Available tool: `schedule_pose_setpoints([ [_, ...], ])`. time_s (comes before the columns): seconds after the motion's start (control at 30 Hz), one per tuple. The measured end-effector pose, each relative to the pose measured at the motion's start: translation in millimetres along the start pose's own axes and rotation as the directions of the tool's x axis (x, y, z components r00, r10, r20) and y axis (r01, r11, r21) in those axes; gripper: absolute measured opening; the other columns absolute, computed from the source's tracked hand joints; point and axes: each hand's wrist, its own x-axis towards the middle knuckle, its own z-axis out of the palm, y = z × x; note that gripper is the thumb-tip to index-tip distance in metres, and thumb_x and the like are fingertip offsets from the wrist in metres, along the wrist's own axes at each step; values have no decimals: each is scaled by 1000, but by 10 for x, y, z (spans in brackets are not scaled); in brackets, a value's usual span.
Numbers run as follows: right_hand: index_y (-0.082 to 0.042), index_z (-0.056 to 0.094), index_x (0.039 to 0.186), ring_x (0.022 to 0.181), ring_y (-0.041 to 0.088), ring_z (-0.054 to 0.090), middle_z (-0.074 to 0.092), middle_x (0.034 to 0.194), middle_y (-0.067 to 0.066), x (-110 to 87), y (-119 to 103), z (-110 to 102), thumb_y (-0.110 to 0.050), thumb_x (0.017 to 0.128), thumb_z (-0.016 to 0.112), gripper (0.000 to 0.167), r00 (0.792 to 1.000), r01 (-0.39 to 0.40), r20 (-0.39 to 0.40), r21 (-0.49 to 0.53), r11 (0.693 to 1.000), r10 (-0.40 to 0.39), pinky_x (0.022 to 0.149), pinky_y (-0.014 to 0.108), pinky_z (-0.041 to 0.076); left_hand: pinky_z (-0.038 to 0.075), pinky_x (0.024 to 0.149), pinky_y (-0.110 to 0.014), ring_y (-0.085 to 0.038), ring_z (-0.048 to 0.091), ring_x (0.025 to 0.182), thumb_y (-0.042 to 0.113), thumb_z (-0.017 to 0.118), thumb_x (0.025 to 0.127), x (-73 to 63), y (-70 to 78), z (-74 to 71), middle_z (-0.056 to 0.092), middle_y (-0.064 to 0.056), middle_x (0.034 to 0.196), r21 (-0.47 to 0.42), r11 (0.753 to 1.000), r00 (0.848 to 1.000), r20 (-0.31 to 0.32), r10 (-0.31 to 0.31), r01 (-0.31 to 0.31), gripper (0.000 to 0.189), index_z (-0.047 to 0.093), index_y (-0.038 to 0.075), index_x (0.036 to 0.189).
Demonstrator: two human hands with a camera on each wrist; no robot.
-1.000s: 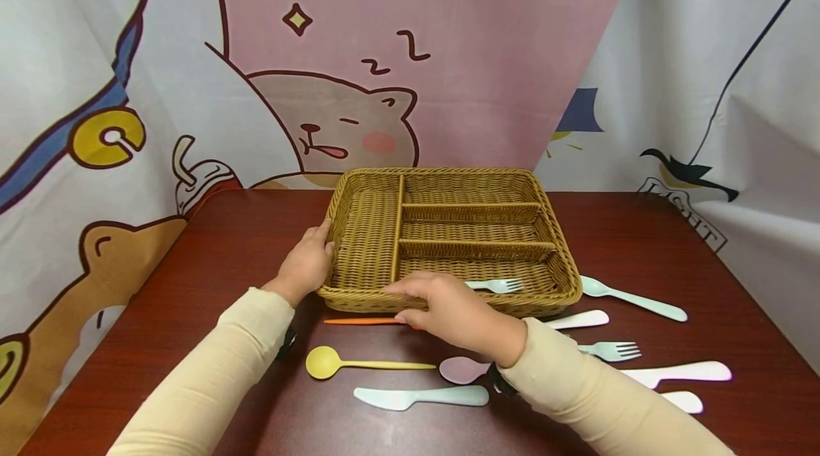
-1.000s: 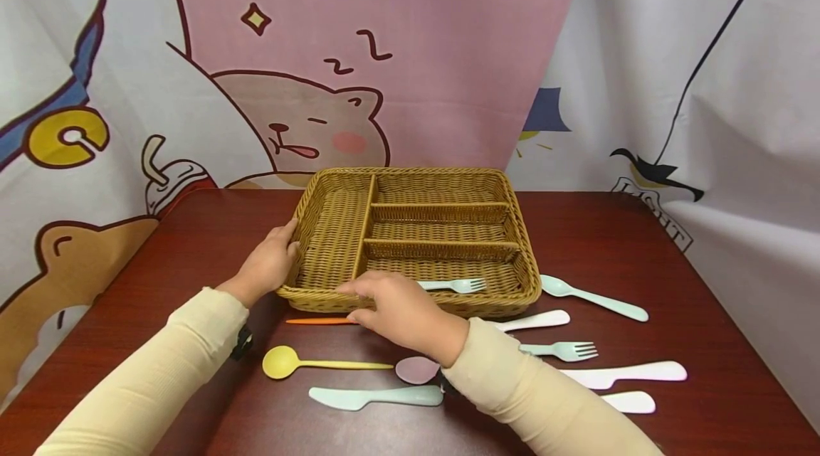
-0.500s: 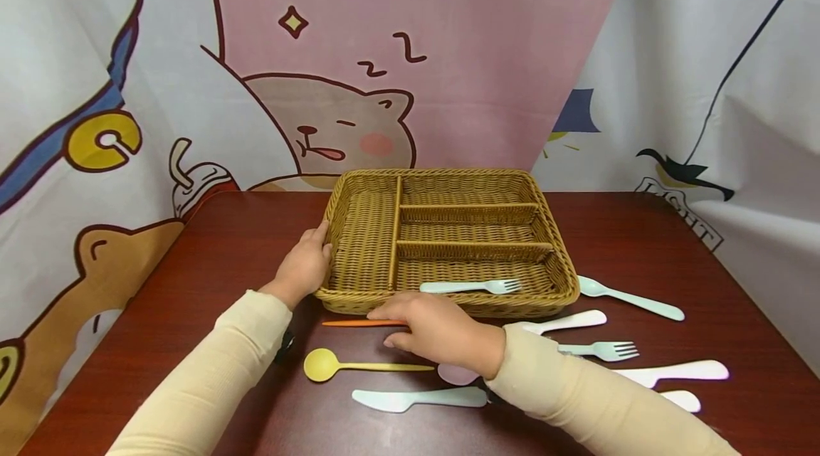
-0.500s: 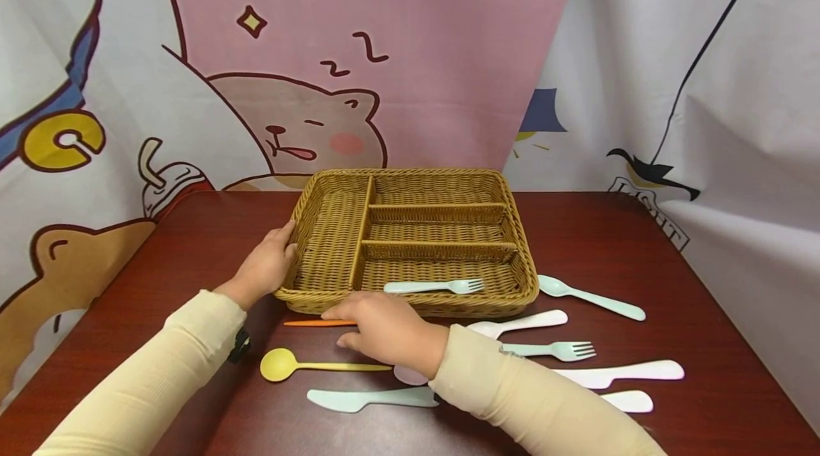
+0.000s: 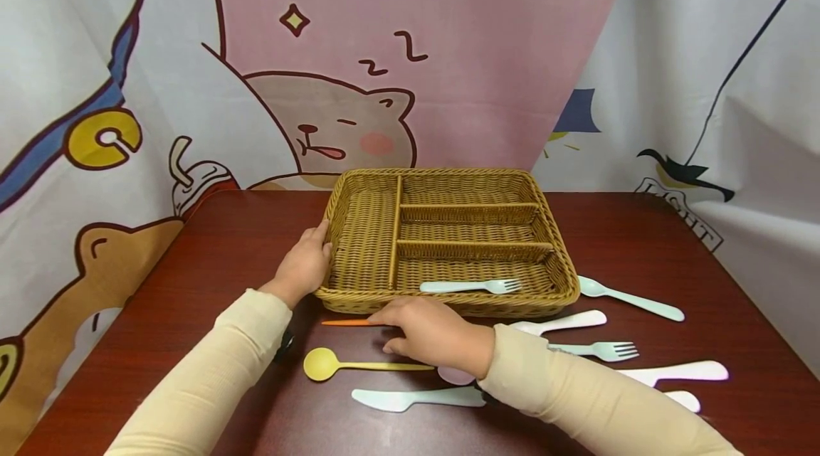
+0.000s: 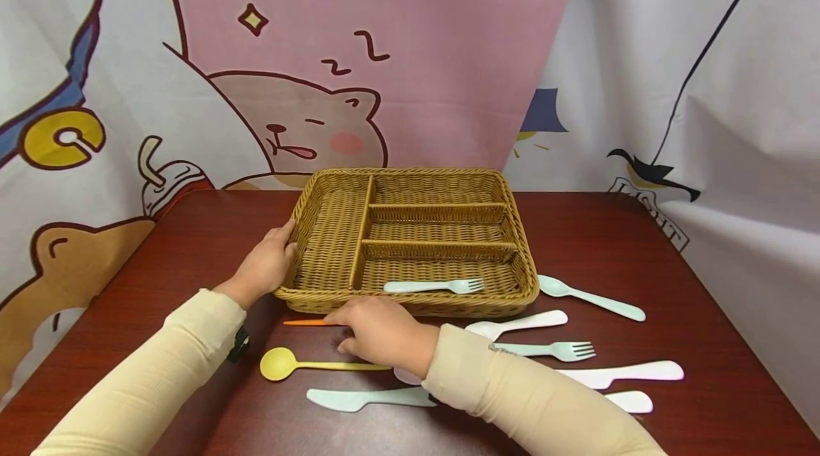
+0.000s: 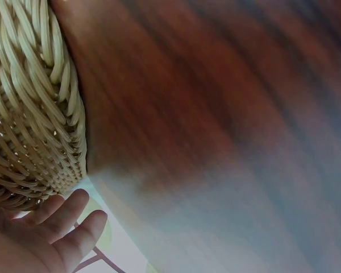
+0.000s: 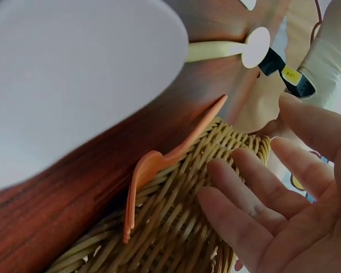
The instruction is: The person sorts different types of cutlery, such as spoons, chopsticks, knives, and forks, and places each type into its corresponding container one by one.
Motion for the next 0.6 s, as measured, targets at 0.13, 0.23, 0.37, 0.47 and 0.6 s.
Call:
schedule_pose_setpoints([
  [0.13,-10,68,122,114,16,60,67,119,3,20,-11,22,-18,85,75,39,1000,-5,23,1,1000,5,96,32,48,37,106,-52,-40,39,133,19,33,106,1,0,1,25,-24,153,-3,1000,1000,-4,1,-1,55,13,2,155],
  [0.23,-10,67,123,115,17,60,66,120,4,40,-11,42,-18,85,75,40,999,-11,36,-1,1000,11,97,32,47,37,106,-52,-40,39,134,19,34,106,-4,-3,2,25,-24,153,-6,1000,1000,-2,1,-1,56,13,2,155],
  [0.37,-10,67,123,115,17,60,66,121,4,61,-10,65,-18,84,76,41,999,-16,46,-5,1000,16,97,32,47,36,106,-51,-39,39,134,19,34,106,-8,-5,3,27,-24,153,-6,1000,1000,-7,4,-4,56,14,2,155],
  [0.47,-10,67,123,115,16,59,66,121,4,72,-9,79,-17,83,76,41,998,-25,56,-11,1000,25,97,31,47,36,107,-51,-39,39,134,19,35,106,-9,-3,3,27,-24,152,-8,1000,1000,-11,4,-4,55,15,2,155],
  [0.6,-11,67,123,114,16,60,66,120,3,87,-7,96,-16,83,76,41,997,-37,68,-23,999,39,96,30,48,36,107,-51,-39,39,134,19,35,106,-13,1,0,27,-24,152,-7,1000,1000,-7,0,0,55,15,2,155],
])
